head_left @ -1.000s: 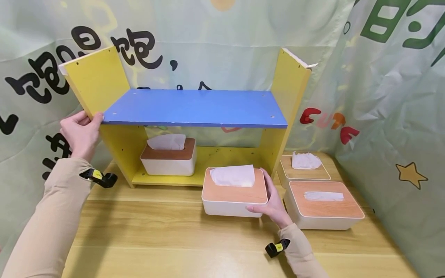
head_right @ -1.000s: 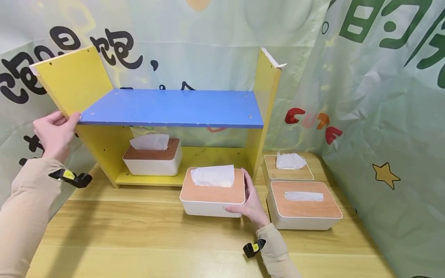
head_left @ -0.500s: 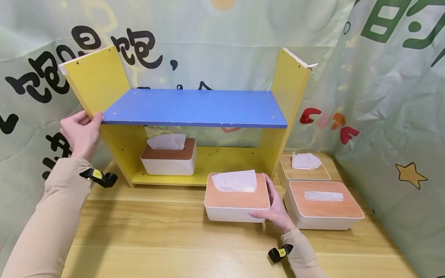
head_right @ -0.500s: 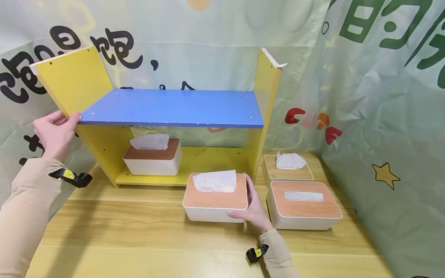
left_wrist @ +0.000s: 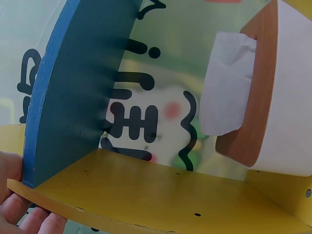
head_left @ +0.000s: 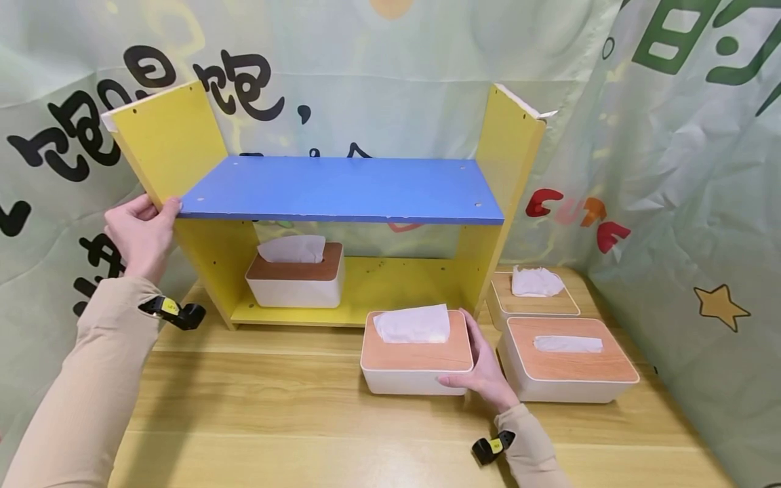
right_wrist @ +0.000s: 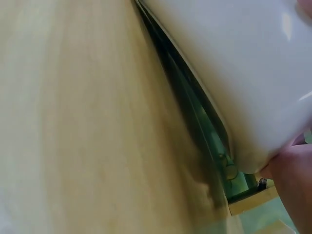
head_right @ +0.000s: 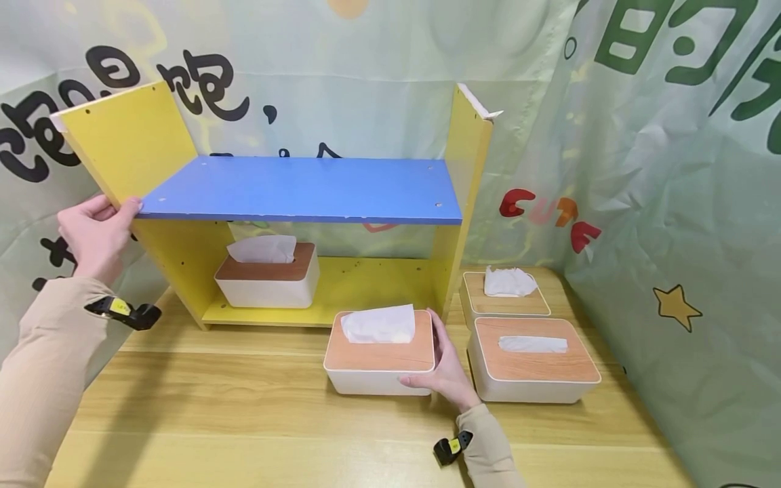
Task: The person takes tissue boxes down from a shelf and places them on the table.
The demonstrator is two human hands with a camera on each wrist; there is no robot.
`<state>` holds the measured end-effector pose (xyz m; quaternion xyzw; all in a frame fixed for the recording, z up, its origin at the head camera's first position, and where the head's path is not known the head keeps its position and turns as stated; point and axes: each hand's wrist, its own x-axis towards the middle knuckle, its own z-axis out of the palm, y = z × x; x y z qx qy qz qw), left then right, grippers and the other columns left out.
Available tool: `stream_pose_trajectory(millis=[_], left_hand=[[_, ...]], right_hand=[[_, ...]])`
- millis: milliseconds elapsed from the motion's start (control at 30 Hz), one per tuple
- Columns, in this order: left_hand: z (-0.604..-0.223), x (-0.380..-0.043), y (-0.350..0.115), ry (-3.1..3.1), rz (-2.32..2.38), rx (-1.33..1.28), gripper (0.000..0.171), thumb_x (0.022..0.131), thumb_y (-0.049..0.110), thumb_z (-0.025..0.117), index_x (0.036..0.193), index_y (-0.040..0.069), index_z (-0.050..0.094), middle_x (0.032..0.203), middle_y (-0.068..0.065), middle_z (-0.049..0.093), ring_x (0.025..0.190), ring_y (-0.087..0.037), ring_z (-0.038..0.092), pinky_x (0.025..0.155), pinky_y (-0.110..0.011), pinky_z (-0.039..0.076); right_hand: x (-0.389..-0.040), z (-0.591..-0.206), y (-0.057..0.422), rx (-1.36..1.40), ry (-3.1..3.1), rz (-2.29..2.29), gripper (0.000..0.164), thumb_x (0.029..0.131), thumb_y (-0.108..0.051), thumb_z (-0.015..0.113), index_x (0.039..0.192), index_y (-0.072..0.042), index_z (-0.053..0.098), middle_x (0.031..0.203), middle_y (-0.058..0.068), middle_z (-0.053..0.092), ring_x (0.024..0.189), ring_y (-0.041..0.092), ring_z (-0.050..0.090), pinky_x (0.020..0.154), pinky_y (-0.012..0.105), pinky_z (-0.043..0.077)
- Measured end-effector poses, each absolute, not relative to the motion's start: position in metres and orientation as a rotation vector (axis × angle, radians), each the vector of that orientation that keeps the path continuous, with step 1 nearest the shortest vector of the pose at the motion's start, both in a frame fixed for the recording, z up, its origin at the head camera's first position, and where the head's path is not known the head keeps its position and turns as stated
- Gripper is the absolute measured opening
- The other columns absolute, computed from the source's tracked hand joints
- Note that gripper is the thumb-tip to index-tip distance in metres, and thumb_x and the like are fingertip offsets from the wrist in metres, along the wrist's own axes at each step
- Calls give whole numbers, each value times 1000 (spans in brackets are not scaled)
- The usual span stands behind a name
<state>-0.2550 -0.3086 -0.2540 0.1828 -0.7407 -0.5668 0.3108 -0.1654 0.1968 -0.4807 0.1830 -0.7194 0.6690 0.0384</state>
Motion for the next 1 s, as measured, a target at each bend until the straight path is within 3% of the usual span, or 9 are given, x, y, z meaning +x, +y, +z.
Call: stream_pose_trajectory(millis=[600, 1000], left_hand=[[-258, -257, -309, -1965, -1493, 489, 45, 87, 25, 75, 129, 11, 69, 56, 37, 56, 63, 15, 59, 60, -3, 47], [-255, -257, -309, -1946, -1495, 485, 44, 86, 25, 75, 128, 12, 70, 57, 37, 57, 64, 15, 59, 62, -3, 47]], right_hand=[[-162, -485, 208, 593, -2319, 2019, 127, 65, 4, 87, 162, -12, 7, 161, 25, 26, 128, -7, 45, 104, 11, 40], [-163, -486, 214, 598, -2354, 2034, 128, 66, 2, 88, 162, -10, 4, 160, 26, 25, 126, -6, 45, 102, 13, 42]])
